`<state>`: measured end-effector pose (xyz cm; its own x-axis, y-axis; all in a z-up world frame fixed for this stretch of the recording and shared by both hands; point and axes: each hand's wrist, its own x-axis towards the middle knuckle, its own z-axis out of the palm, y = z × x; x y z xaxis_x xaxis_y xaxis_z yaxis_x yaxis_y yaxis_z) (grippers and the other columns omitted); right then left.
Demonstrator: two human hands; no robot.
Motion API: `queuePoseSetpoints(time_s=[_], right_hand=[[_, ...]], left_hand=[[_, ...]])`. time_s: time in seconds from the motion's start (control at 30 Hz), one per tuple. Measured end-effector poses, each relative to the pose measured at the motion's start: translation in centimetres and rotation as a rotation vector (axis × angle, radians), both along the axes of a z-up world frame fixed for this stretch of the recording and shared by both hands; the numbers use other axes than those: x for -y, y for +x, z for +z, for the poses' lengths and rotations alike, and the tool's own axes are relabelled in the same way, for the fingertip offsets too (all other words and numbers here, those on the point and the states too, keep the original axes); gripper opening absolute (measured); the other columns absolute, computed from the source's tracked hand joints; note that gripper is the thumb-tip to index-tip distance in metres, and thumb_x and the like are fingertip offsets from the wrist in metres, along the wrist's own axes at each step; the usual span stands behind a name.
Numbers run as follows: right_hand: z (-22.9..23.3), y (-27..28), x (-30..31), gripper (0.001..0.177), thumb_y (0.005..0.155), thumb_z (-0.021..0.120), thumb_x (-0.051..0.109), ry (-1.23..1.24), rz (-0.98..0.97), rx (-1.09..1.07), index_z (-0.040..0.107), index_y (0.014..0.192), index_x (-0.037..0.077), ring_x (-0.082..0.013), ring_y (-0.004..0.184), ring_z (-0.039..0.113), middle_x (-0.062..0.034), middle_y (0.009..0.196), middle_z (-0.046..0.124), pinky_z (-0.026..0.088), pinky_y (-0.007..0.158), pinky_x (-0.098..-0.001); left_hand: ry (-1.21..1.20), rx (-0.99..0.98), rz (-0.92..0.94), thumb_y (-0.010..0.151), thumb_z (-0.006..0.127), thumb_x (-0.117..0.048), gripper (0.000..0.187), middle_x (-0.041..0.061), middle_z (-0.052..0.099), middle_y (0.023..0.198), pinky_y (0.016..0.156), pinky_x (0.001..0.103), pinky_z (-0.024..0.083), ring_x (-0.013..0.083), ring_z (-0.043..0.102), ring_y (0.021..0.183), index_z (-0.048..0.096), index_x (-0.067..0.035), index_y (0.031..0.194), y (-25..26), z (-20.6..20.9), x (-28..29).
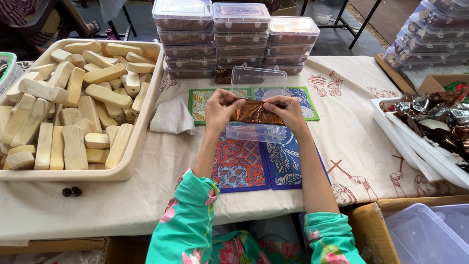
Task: The person wraps rectangular wooden blocks in foil and places them into clear plastic containers. They also wipe the wooden blocks with a white cloth before wrapping them.
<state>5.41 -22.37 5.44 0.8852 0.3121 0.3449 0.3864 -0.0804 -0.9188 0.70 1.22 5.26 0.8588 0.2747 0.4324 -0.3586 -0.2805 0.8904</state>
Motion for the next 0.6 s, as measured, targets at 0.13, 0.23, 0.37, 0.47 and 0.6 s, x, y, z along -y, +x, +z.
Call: queuePoseSetpoints(time_s=[0.13,0.23,0.37,0.47,0.6], right_hand=[[0.1,-0.1,-0.3,0.016,0.090,0.079,0.011,-0.046,0.006,0.032,0.080,0.103,0.002,-0.0083,0.082,0.071,-0.0058,0.093,0.079,0.059,0.076,-0.0224],[-0.2,0.2,-0.1,0.017,0.089,0.080,0.011,-0.031,-0.013,-0.035,0.079,0.102,0.002,-0.0085,0.079,0.070,-0.0051,0.091,0.078,0.058,0.073,-0.0233],[-0.7,0.3,0.1,0.016,0.090,0.079,0.013,-0.143,0.024,-0.002,0.080,0.101,0.001,-0.0075,0.079,0.068,-0.0036,0.089,0.078,0.056,0.073,-0.0231],[-1.2,0.4,0.0,0.016,0.090,0.078,0.013,-0.201,0.051,0.009,0.080,0.101,0.001,-0.0076,0.078,0.068,-0.0039,0.088,0.078,0.056,0.072,-0.0234],[-1.1,0.1,-0.3,0.017,0.087,0.079,0.012,-0.297,0.086,-0.005,0.080,0.102,0.003,-0.0089,0.078,0.072,-0.0059,0.088,0.079,0.058,0.071,-0.0251]], left_hand=[[0.146,0.171,0.237,0.076,0.090,-0.023,0.029,0.004,0.075,0.088,0.073,0.033,0.057,0.0180,0.073,0.081,0.071,-0.007,0.091,-2.4,2.7,0.4],[0.311,0.272,0.197,0.078,0.089,-0.023,0.023,0.005,0.073,0.086,0.071,0.035,0.055,0.0194,0.070,0.078,0.074,-0.007,0.086,-3.0,3.5,1.1],[0.496,0.155,-0.135,0.080,0.085,-0.033,0.023,0.003,0.073,0.088,0.079,0.036,0.052,0.0196,0.071,0.084,0.078,-0.013,0.087,-2.5,2.1,2.0],[0.679,0.125,-0.167,0.079,0.083,-0.039,0.027,0.002,0.073,0.091,0.087,0.039,0.047,0.0220,0.070,0.089,0.080,-0.015,0.091,-2.5,1.1,2.2],[0.804,0.113,-0.144,0.082,0.078,-0.042,0.029,0.001,0.074,0.094,0.088,0.042,0.044,0.0243,0.069,0.091,0.081,-0.017,0.095,-2.0,0.0,2.0]])
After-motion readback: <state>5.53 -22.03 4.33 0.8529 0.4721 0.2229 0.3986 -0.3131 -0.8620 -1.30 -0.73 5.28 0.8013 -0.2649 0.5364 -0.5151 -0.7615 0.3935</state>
